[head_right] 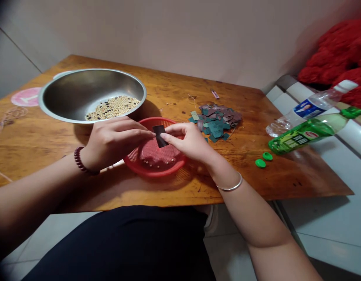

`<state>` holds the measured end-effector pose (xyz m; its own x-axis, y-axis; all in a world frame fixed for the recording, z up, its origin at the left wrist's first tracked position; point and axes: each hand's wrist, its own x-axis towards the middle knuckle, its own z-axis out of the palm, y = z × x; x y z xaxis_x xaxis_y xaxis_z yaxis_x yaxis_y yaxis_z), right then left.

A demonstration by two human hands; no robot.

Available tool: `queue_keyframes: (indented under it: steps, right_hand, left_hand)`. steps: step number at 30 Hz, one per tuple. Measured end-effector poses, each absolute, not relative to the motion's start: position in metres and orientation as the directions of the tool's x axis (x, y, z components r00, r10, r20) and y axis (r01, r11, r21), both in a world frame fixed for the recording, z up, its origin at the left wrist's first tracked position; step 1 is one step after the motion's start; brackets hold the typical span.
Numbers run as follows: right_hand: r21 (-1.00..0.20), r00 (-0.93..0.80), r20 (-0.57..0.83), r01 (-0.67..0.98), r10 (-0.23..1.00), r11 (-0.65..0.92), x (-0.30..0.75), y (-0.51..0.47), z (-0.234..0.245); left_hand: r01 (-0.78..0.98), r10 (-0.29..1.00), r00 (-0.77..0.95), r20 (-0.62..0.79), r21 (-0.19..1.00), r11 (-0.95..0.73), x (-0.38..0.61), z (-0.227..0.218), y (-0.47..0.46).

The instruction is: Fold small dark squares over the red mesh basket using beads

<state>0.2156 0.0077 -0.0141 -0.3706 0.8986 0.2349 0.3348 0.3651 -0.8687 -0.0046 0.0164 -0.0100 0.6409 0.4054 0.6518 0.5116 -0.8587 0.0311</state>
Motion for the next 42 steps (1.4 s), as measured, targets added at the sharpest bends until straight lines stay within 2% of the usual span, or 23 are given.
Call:
queue_keyframes:
  steps: [4,8,14,18,28,42]
  right_hand:
    - [-0.898,-0.314,0.246,0.282,0.917,0.338,0.214,0.008,-0.017]
    - [-0.87,-0.266,0.297,0.322,0.917,0.375,0.21,0.006,-0.022]
    - [-0.698,-0.234,0.44,0.518,0.867,0.494,0.206,0.002,-0.025]
    - [-0.577,-0.308,0.466,0.606,0.83,0.548,0.203,-0.005,-0.022]
    - [-0.663,-0.382,0.353,0.543,0.854,0.516,0.204,-0.009,-0.016]
    - [-0.599,-0.355,0.374,0.612,0.857,0.516,0.201,-0.008,-0.022]
  left_hand:
    - [0.509,0.406,0.634,0.659,0.04,-0.86,-0.005,-0.011,0.017]
    - [0.502,0.417,0.637,0.649,0.062,-0.863,-0.005,-0.012,0.018]
    - [0.515,0.423,0.628,0.653,0.058,-0.855,-0.004,-0.013,0.018]
    - [0.531,0.417,0.655,0.631,0.008,-0.847,-0.004,-0.012,0.017]
    - [0.517,0.387,0.642,0.662,-0.002,-0.856,-0.004,-0.013,0.018]
    - [0.551,0.473,0.6,0.645,0.095,-0.829,-0.001,-0.012,0.016]
